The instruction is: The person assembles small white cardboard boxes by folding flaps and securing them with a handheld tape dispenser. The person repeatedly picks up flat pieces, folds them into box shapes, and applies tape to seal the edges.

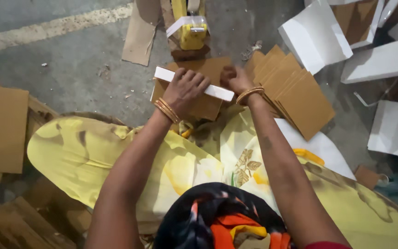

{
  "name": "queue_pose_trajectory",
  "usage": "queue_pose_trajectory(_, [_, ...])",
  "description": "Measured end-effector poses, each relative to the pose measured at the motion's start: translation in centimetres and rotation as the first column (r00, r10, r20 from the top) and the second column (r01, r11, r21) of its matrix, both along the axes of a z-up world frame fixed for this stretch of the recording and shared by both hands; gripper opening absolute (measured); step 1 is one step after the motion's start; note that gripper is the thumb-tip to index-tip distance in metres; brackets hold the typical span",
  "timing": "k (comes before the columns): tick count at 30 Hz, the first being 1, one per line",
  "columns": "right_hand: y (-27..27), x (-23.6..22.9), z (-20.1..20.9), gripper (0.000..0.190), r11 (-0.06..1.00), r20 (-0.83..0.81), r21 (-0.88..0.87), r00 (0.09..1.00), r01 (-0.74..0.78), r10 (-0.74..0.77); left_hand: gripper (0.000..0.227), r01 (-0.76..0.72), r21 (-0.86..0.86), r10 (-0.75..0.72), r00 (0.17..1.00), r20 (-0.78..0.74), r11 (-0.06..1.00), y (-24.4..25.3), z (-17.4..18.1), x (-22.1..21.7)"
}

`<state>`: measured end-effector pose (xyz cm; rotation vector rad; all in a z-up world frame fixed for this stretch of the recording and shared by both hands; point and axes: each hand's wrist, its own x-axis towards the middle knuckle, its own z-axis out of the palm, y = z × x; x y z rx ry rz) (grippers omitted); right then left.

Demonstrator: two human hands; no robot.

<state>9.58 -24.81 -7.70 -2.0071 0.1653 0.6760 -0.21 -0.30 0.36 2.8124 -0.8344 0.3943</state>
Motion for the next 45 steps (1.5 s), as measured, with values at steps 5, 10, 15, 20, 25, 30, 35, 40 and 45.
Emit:
queue_pose_trajectory(5, [0.0,-2.8,7.2,0.049,0.949,0.325,0.045,0.903,-0.311,0.280,0.035,-0.026,0.000,0.026,1.000,0.012,1.000,-0.8,-1.6,1.5])
queue_pose_trajectory(10, [1.6,-4.3,11.8,0.046,0.708,0.453,-0.608,0.575,-0.360,0.681,0.032,-0.147,-0.064,0.142,0.987,-0.076,0.987,1.2,-1.0,3.1])
queue_pose_trajectory(15, [-0.3,-2.2,12.5,0.044,0.721,0.449,-0.599,0.600,-0.349,0.663,0.038,-0.278,-0.283,0.198,0.940,-0.280,0.918,5.1,-1.4,2.7])
queue_pose_trajectory(20, [-0.5,2.2,13.0,0.061,0.774,0.184,-0.438,0.797,-0.457,0.575,0.026,-0.225,-0.345,0.152,0.963,-0.224,0.911,4.0,-2.8,3.2])
queue_pose_trajectory(25, [3.7,7.6,12.4,0.032,0.944,0.350,0.100,0.900,-0.313,0.261,0.027,-0.237,-0.333,0.167,0.960,-0.226,0.913,3.9,-3.3,3.2])
queue_pose_trajectory(30, [9.9,9.7,11.4,0.020,0.966,0.201,0.110,0.957,-0.232,0.207,0.028,-0.258,-0.369,0.177,0.955,-0.238,0.893,3.7,-2.8,3.2])
queue_pose_trajectory(35, [7.9,2.5,11.9,0.014,0.917,0.273,0.366,0.960,-0.159,0.058,0.027,-0.261,-0.351,0.164,0.945,-0.282,0.899,3.8,-3.2,3.2])
queue_pose_trajectory(40, [5.8,-6.6,8.9,0.016,0.910,0.051,0.411,0.998,-0.058,0.041,0.031,-0.258,-0.367,0.142,0.939,-0.314,0.894,2.6,-3.7,5.1])
queue_pose_trajectory(45, [6.5,-6.4,3.7,0.019,0.843,0.030,0.537,0.999,0.011,-0.032,0.035,-0.313,-0.495,0.162,0.932,-0.323,0.810,2.3,-3.7,5.6])
